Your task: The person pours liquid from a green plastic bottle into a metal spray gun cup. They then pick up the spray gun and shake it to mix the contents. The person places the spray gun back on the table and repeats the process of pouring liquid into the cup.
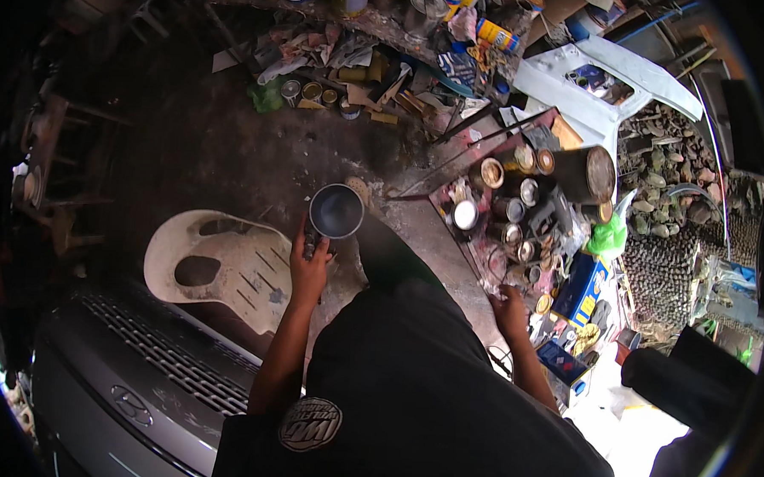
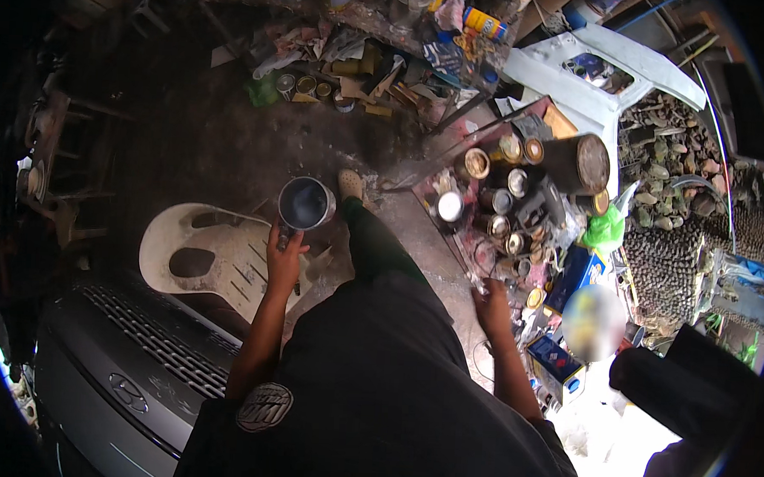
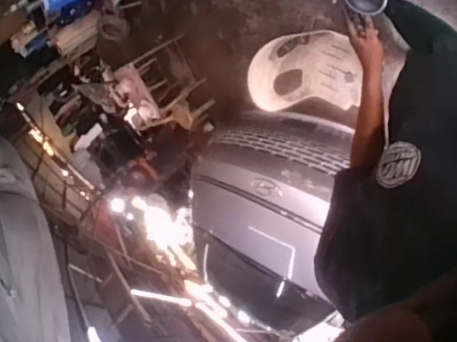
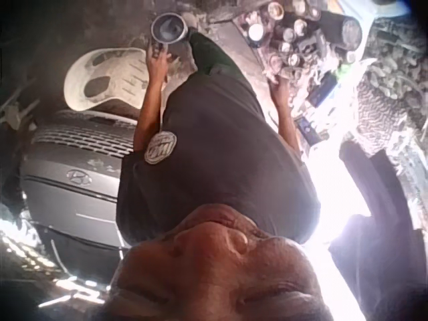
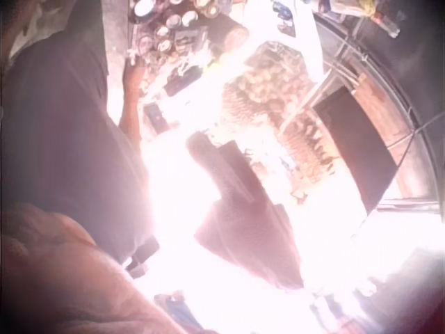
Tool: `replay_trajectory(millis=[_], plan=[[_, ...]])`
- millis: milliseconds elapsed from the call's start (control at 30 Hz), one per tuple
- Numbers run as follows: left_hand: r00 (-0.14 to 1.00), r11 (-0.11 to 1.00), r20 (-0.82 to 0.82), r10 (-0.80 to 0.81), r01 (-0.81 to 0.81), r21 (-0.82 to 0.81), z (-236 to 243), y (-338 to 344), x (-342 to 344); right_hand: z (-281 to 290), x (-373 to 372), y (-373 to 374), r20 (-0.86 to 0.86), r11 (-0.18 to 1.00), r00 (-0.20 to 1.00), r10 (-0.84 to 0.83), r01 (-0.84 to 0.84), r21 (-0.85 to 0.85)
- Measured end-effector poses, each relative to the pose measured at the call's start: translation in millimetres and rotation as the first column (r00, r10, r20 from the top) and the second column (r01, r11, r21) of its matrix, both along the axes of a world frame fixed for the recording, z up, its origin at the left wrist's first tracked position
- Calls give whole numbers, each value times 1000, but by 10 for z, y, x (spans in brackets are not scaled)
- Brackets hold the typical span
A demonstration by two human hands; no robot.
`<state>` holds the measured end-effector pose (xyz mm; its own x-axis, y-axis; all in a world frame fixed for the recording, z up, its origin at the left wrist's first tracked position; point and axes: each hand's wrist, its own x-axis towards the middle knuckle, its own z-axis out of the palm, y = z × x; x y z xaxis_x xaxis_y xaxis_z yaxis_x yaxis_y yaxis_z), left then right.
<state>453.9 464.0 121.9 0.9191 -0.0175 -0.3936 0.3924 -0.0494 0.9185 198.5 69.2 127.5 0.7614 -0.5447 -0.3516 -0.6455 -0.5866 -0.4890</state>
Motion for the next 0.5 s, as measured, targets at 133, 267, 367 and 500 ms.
replay_trajectory(millis=[133,267,367,500], plan=[[999,997,-13,44,-43,56,-37,112,768,83,1498,307,-57,977,976,211,-209,36],[997,993,13,70,-71,91,43,347,1412,440,3197,482,140,902,924,356,-379,209],[957,857,259,-132,-21,515,-153,592,1764,1494,4607,609,378,715,824,421,-558,421],[979,811,192,74,-171,560,124,800,2205,3396,5404,475,817,304,406,410,-905,298]])
